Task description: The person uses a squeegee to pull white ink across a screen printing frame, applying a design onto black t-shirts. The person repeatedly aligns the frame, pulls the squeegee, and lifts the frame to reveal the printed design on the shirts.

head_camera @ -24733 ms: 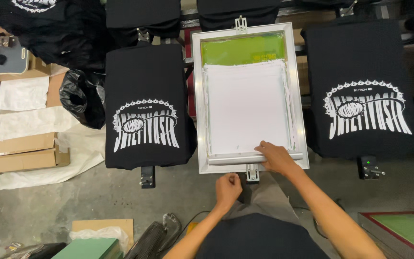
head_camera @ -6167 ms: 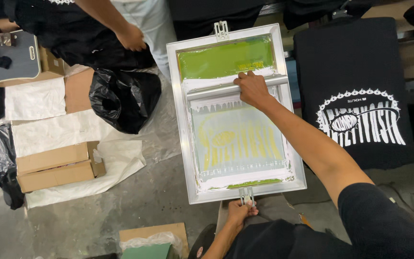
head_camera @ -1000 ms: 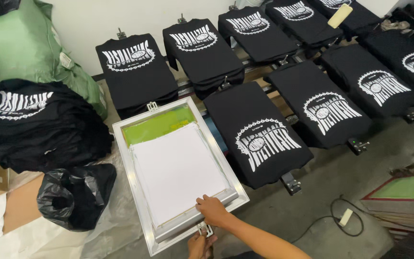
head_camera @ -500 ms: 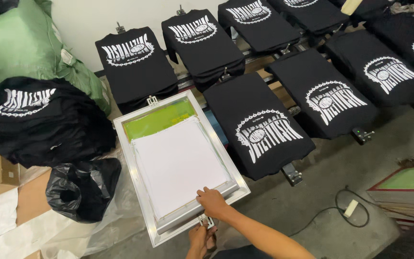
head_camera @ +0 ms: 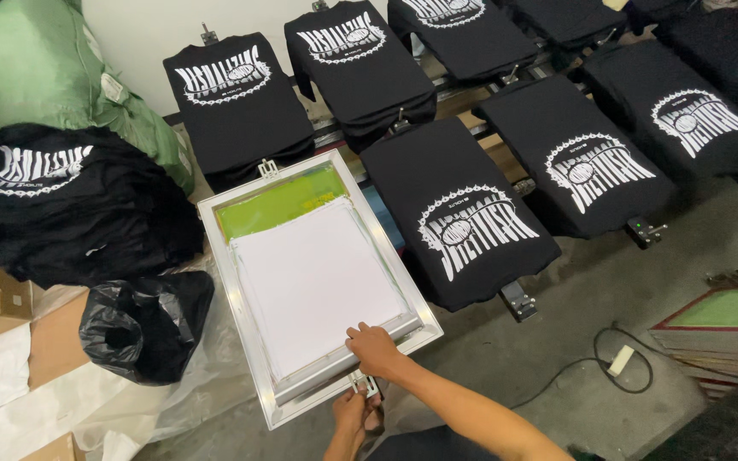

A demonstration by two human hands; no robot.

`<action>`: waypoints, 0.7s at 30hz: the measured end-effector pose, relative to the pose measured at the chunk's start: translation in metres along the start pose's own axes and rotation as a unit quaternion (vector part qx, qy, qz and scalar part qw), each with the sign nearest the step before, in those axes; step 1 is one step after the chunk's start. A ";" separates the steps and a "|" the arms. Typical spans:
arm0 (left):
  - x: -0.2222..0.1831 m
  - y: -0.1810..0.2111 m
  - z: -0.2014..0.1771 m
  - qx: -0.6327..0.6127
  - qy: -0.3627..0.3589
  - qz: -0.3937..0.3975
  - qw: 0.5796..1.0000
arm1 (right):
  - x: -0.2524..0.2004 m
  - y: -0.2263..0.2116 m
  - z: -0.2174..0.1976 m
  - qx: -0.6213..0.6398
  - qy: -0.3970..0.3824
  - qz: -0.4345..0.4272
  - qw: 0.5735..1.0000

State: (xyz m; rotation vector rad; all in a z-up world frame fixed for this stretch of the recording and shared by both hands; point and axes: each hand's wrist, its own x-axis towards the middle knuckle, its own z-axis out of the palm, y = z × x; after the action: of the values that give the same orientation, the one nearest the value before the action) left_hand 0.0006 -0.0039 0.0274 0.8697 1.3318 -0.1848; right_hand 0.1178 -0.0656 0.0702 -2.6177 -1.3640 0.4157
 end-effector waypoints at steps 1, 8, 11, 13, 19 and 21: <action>0.002 -0.002 -0.001 0.000 0.001 -0.001 1.000 | 0.000 -0.001 -0.003 0.001 -0.001 0.000 1.000; 0.048 -0.037 -0.007 -0.014 -0.056 0.051 0.997 | 0.004 -0.005 -0.020 0.013 -0.046 0.006 0.999; 0.061 -0.046 -0.010 -0.015 -0.074 0.060 0.995 | 0.012 -0.006 -0.027 0.006 -0.066 0.001 0.998; 0.066 -0.049 -0.009 -0.047 -0.071 0.062 0.994 | 0.016 0.000 -0.025 -0.004 -0.075 -0.005 0.997; 0.062 -0.050 -0.011 -0.060 -0.108 0.072 0.990 | 0.022 0.005 -0.039 0.005 -0.083 -0.001 0.997; 0.066 -0.052 -0.012 -0.052 -0.116 0.070 0.989 | 0.022 0.003 -0.044 -0.009 -0.083 -0.004 0.997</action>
State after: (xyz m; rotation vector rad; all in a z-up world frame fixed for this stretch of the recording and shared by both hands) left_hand -0.0210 -0.0090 -0.0546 0.8233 1.0512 -0.1027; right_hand 0.1463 -0.0499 0.1075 -2.6430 -1.4326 0.6343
